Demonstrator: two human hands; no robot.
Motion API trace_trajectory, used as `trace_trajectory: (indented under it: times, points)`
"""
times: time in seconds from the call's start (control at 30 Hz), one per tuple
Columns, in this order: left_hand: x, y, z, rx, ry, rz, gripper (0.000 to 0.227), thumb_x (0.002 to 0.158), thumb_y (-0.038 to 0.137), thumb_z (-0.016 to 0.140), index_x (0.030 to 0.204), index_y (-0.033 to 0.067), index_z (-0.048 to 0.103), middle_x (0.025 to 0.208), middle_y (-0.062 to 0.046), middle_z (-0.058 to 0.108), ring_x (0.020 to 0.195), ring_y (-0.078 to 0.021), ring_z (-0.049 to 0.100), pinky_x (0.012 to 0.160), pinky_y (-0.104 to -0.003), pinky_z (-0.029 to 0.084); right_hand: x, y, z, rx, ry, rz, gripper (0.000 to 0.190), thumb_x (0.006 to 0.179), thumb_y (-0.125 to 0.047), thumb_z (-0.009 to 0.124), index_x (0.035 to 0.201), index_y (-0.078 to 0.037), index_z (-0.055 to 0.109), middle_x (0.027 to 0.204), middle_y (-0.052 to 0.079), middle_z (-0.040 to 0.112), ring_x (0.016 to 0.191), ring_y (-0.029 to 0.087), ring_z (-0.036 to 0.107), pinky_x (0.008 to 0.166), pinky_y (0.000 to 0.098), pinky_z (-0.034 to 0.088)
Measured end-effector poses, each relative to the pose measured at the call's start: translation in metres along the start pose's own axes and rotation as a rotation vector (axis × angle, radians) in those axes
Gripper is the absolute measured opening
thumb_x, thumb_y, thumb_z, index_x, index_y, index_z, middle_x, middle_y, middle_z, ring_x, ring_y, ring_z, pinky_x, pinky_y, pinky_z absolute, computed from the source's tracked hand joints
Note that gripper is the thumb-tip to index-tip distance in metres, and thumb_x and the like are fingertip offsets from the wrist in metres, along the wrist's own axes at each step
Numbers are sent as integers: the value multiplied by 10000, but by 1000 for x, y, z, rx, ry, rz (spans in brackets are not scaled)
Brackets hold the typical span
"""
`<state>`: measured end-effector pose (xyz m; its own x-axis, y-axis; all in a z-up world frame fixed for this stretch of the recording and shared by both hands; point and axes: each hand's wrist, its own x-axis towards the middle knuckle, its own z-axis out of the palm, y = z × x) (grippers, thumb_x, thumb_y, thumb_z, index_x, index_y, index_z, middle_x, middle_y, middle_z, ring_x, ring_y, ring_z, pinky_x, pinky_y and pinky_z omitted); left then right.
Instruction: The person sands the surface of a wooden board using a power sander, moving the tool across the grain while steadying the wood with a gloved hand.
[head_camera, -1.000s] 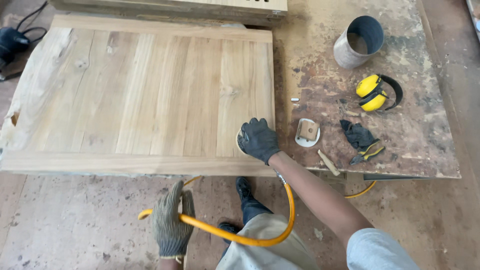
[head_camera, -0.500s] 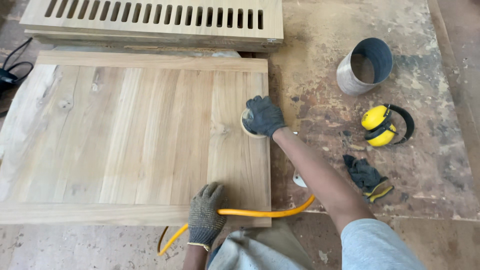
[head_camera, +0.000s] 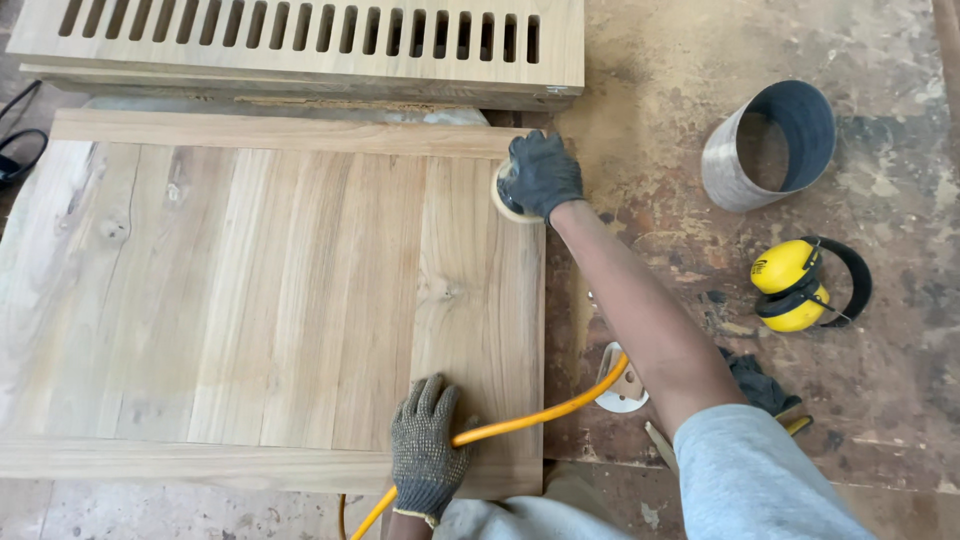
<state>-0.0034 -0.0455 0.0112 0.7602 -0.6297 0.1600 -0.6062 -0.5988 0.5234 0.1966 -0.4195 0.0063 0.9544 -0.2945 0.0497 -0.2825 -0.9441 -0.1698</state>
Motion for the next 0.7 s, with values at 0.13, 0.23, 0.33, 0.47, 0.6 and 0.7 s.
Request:
trace_trajectory:
  times: [0.13, 0.23, 0.33, 0.47, 0.6, 0.7]
  points:
    - [-14, -2, 5, -126, -105, -24, 701, 764, 697, 749, 1145, 111, 694, 1448, -128, 579, 1394, -430, 466, 1064, -674, 323, 45, 26, 55, -177, 218, -91, 287, 812, -389, 655, 953, -142, 690, 906, 104, 643, 799, 331, 589, 667, 432, 501]
    - [-39, -11, 21, -318, -192, -135, 744, 849, 617, 716, 1410, 137, 627, 1608, -86, 447, 1546, -322, 263, 1241, -556, 90, 55, 22, 53, -140, 189, -44, 307, 822, -401, 643, 970, -133, 662, 934, 132, 645, 770, 340, 593, 571, 459, 507]
    - [-32, -21, 23, -229, -79, -155, 649, 953, 509, 585, 1489, 146, 547, 1575, -45, 522, 1505, -301, 390, 1210, -549, 215, 42, 6, 31, -9, 178, -34, 275, 780, -358, 679, 920, -121, 671, 918, 133, 659, 804, 366, 632, 508, 480, 538]
    - [5, -42, 18, 275, -302, -327, 1082, 855, 846, 532, 1629, 155, 226, 1708, -73, 210, 1555, -321, 175, 1226, -548, 153, 16, -16, 8, -14, 43, 18, 402, 831, -419, 657, 1123, -146, 696, 1038, 129, 648, 960, 359, 585, 632, 475, 562]
    - [45, -65, 0, 218, -199, -429, 1251, 678, 922, 615, 1614, 176, 251, 1685, -172, 203, 1541, -409, 168, 1173, -618, 171, -31, -44, -46, 7, -282, -28, 520, 899, -423, 647, 1320, -123, 584, 1191, 157, 600, 1098, 339, 560, 777, 475, 606]
    - [81, -61, -33, 173, -328, -503, 1244, 709, 878, 654, 1638, 197, 187, 1702, -164, 116, 1563, -392, 76, 1214, -615, 147, -68, -41, -22, 23, -217, -99, 487, 822, -410, 685, 1216, -140, 595, 1131, 133, 591, 1105, 373, 592, 776, 497, 607]
